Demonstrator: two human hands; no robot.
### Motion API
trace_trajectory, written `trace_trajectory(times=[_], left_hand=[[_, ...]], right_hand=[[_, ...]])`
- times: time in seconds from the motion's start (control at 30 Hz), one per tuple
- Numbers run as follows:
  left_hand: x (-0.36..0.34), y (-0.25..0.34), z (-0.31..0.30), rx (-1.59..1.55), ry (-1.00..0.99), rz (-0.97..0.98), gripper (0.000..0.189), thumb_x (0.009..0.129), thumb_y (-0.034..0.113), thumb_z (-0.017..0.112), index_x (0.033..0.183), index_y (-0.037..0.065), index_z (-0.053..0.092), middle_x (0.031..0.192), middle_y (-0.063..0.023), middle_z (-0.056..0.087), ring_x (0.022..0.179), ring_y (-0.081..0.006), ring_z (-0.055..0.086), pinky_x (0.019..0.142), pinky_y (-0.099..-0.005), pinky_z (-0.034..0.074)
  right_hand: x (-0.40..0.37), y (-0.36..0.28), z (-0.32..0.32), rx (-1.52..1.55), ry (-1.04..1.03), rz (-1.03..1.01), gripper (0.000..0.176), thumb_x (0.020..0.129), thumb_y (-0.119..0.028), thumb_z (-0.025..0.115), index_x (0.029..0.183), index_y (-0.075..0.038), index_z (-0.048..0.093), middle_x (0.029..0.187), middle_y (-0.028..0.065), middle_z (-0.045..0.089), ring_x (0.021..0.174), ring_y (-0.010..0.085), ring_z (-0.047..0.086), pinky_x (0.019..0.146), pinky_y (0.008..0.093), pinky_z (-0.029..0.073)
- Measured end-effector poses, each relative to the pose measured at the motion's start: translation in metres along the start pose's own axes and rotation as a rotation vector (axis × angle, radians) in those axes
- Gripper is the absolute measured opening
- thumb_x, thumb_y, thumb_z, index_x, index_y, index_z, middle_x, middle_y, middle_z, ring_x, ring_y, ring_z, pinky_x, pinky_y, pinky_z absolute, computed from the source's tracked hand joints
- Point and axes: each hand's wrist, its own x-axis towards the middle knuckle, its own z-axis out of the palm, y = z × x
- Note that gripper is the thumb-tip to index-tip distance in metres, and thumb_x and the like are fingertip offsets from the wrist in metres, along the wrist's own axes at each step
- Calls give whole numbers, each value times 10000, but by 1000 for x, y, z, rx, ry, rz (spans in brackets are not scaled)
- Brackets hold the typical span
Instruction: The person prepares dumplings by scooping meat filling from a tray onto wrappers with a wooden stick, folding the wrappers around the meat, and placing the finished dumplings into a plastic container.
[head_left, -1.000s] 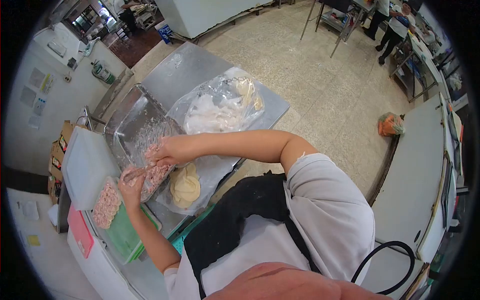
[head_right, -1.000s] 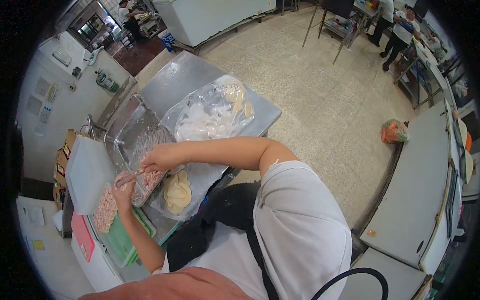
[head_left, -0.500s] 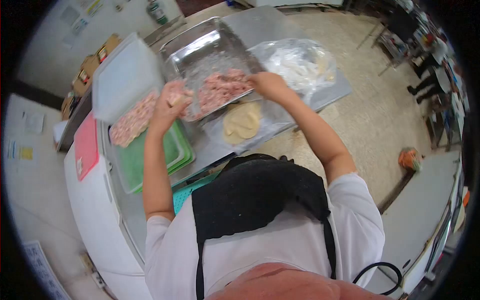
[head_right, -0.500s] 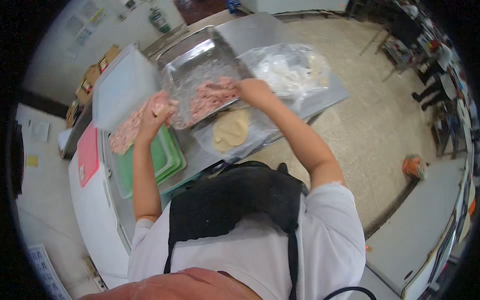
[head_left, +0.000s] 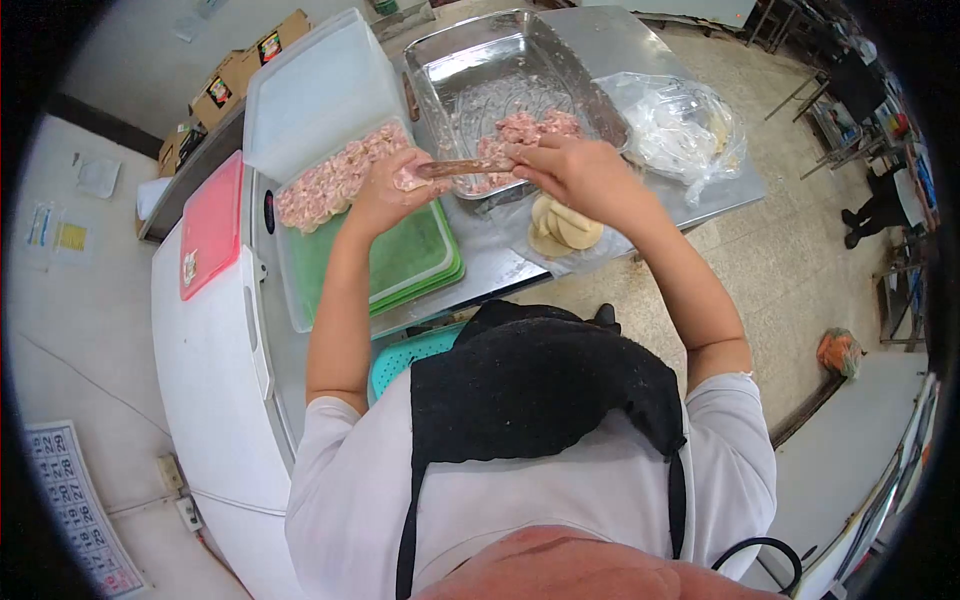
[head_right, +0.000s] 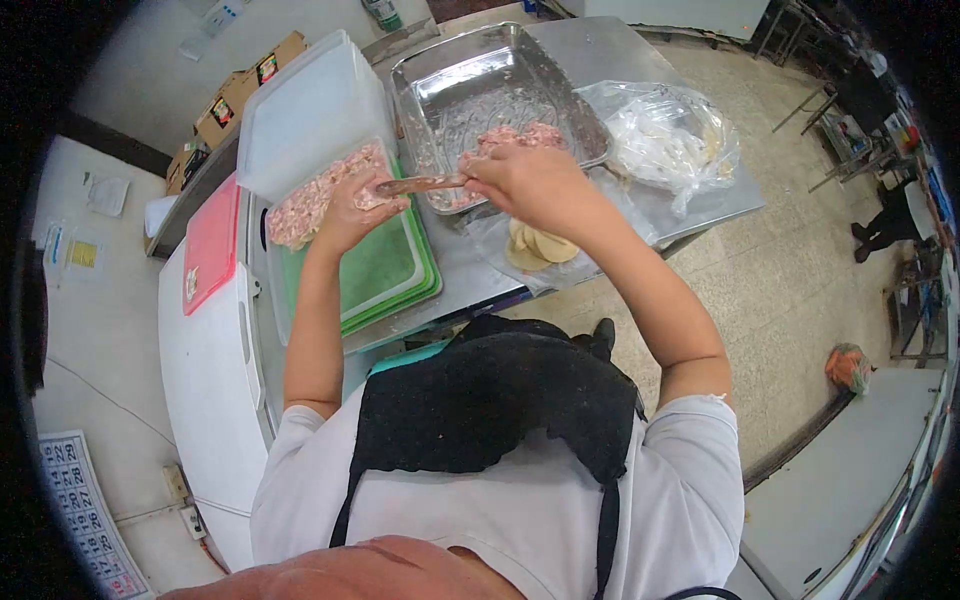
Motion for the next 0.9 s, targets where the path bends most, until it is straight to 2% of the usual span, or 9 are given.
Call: trace_trajectory(times=[0.1, 0.2, 0.27, 0.33, 0.4, 0.5, 0.7, 0.77, 0.9], left_hand=[[-11, -18, -4, -80, 104, 114, 389, 676, 267, 800, 946, 50, 623, 822, -111, 630, 798, -247, 611, 722, -340, 475], [-25, -11, -12, -100, 21, -146, 417, 667, 276, 817, 973, 61, 633, 855, -104, 632, 821, -220, 613, 733, -322, 480], [-37, -17, -12, -227, 193, -35, 447, 662, 291, 829, 991, 63, 633, 886, -86, 639, 841, -201, 616, 749, -310, 484], [-43, -21, -15, -317, 150, 8, 447, 667, 290, 829, 996, 62, 631, 902, -78, 642, 845, -196, 615, 751, -307, 485], [-50, -30, -21, -401, 113, 57, 447, 671, 289, 828, 1000, 61, 629, 918, -69, 646, 848, -191, 614, 753, -304, 485], [-73, -50, -34, -148, 13, -160, 413, 692, 252, 814, 1002, 54, 626, 951, -51, 645, 851, -177, 609, 765, -306, 484], [-134, -126, -85, -384, 183, -383, 380, 706, 212, 782, 1008, 44, 623, 947, -119, 628, 872, -235, 601, 771, -325, 474], [-141, -124, -103, 390, 323, -336, 361, 700, 198, 760, 1000, 51, 622, 910, -144, 615, 907, -302, 584, 785, -366, 471], [-141, -143, -104, 479, 320, -494, 448, 694, 220, 759, 1064, 37, 584, 1005, -152, 599, 914, -332, 576, 801, -402, 456]], right_hand=[[4, -14, 26, 80, 5, -70, 258, 898, -311, 554, 1077, -153, 651, 838, 98, 619, 753, 319, 628, 620, 429, 497], [16, -18, 17, 55, -89, -65, 268, 909, -311, 542, 1072, -126, 647, 845, 113, 625, 762, 321, 628, 635, 430, 495], [20, -27, 12, 175, -16, -89, 283, 920, -310, 528, 1076, -104, 642, 857, 130, 634, 768, 336, 626, 661, 435, 493], [19, -37, 36, 233, 3, -102, 289, 931, -305, 514, 1080, -91, 637, 886, 146, 646, 794, 352, 621, 685, 447, 487], [19, -50, 52, 321, -233, 21, 283, 935, -300, 510, 1079, -91, 634, 914, 160, 648, 831, 361, 614, 705, 455, 485], [19, -50, 55, 308, -261, 32, 288, 932, -290, 519, 1091, -74, 626, 952, 171, 648, 875, 364, 611, 729, 449, 481], [-12, -22, 55, 438, -196, 166, 295, 923, -245, 555, 1121, -34, 615, 939, 161, 653, 840, 314, 632, 731, 383, 482], [-21, -21, 52, 464, -157, 303, 295, 921, -221, 572, 1120, -7, 612, 905, 148, 650, 807, 247, 625, 735, 329, 468], [-31, -22, 55, 518, -153, 389, 292, 921, -207, 586, 1099, 22, 620, 896, 124, 646, 821, 180, 588, 766, 280, 450]])
